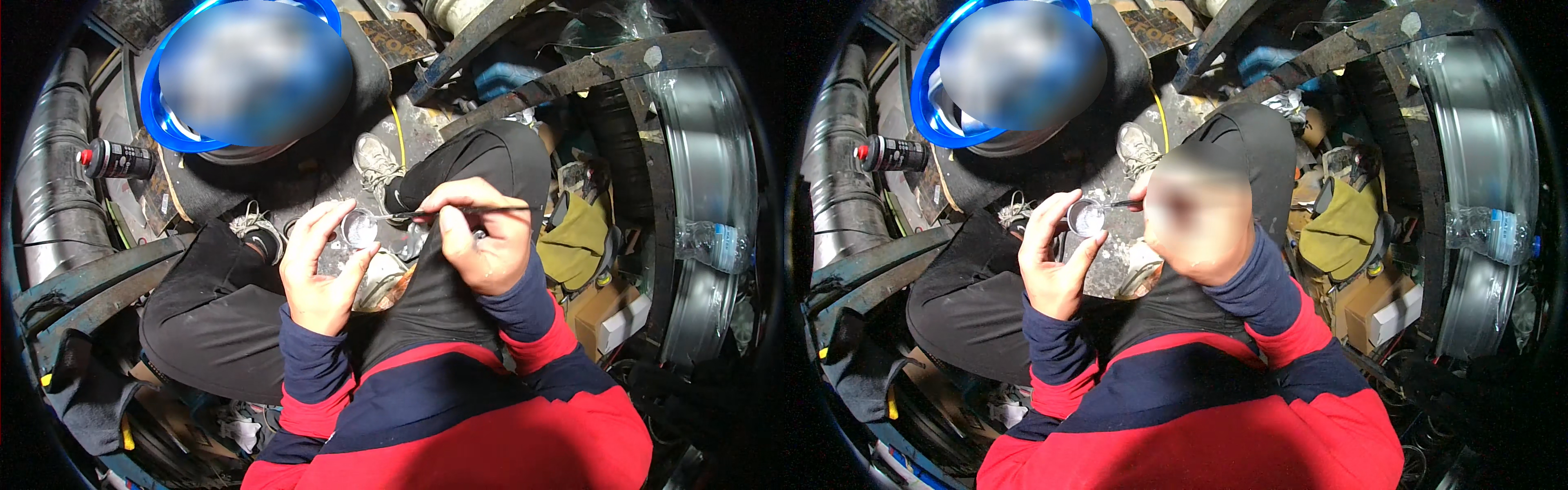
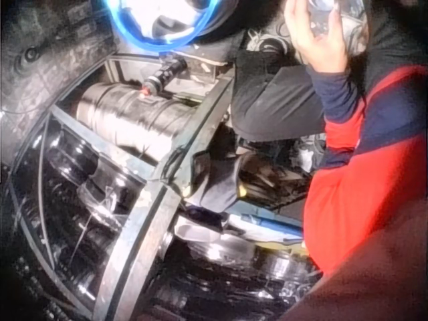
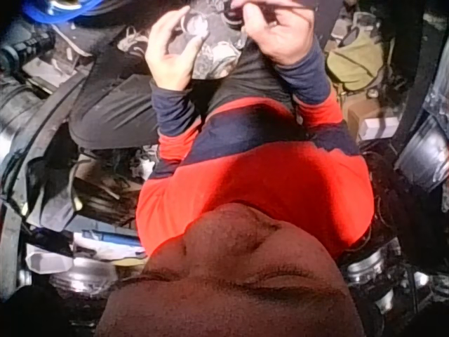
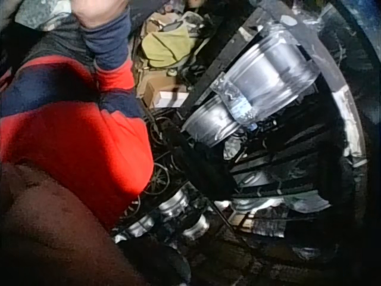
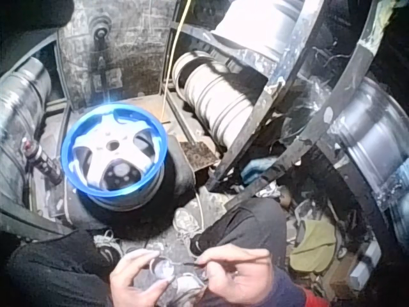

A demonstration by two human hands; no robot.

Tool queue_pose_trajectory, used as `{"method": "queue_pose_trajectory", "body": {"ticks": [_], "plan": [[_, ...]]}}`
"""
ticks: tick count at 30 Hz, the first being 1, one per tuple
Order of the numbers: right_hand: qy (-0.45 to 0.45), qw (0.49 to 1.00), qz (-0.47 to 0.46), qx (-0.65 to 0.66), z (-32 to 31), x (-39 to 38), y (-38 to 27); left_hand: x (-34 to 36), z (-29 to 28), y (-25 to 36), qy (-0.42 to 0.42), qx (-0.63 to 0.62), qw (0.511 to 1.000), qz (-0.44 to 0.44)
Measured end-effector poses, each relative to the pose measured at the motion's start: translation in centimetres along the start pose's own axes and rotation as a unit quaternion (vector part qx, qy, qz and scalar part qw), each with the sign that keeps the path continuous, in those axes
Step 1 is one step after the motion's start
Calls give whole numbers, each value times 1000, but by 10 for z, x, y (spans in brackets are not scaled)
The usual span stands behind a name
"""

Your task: The person applies paint to the outer edge of a car rim using a small brush after dipping the brush into a small container of silver paint.

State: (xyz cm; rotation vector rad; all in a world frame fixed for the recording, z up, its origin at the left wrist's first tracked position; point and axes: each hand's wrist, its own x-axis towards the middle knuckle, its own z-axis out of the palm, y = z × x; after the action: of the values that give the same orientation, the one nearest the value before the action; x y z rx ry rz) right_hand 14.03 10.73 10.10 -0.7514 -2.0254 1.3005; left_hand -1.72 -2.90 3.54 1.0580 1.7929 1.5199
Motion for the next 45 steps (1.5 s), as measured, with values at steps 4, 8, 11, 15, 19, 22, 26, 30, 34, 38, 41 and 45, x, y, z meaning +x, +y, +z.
{"method": "queue_pose_trajectory", "body": {"ticks": [4, 8, 11, 15, 19, 22, 26, 30, 34, 38, 41, 45], "plan": [[-105, 983, -106, -110, 1, 2, -10, 0, -1, -2, 2, 12, 1000, 25], [-90, 984, -100, -118, 1, 0, -14, 2, 2, 3, 33, 15, 999, 17], [-130, 984, -77, -94, 3, -2, -14, 1, 1, 2, 30, 34, 999, 28], [-116, 989, -58, -78, 2, -2, -14, 1, 0, 1, 31, 24, 999, 13], [-106, 990, -42, -81, 0, -4, -15, -1, -1, -1, 9, 38, 999, 32], [-105, 992, -32, -62, 1, -3, -14, 0, -2, 0, 9, 40, 999, 34], [-59, 998, -17, -26, 3, -3, -8, -1, 0, -1, 10, 41, 999, 30], [-74, 997, -2, -36, 1, -6, -4, -1, -1, -1, 11, 38, 999, 31], [-37, 999, -12, -35, -3, -7, 7, 0, 1, 0, 7, 36, 999, 27], [-6, 999, 37, -2, 0, -10, 4, -1, 0, -1, 7, 29, 999, 23], [4, 1000, 12, 3, 1, -10, 3, 0, 1, 0, 5, 25, 1000, 19], [-65, 996, -10, -55, -7, -8, 0, 0, 1, -1, 5, 25, 1000, 14]]}}
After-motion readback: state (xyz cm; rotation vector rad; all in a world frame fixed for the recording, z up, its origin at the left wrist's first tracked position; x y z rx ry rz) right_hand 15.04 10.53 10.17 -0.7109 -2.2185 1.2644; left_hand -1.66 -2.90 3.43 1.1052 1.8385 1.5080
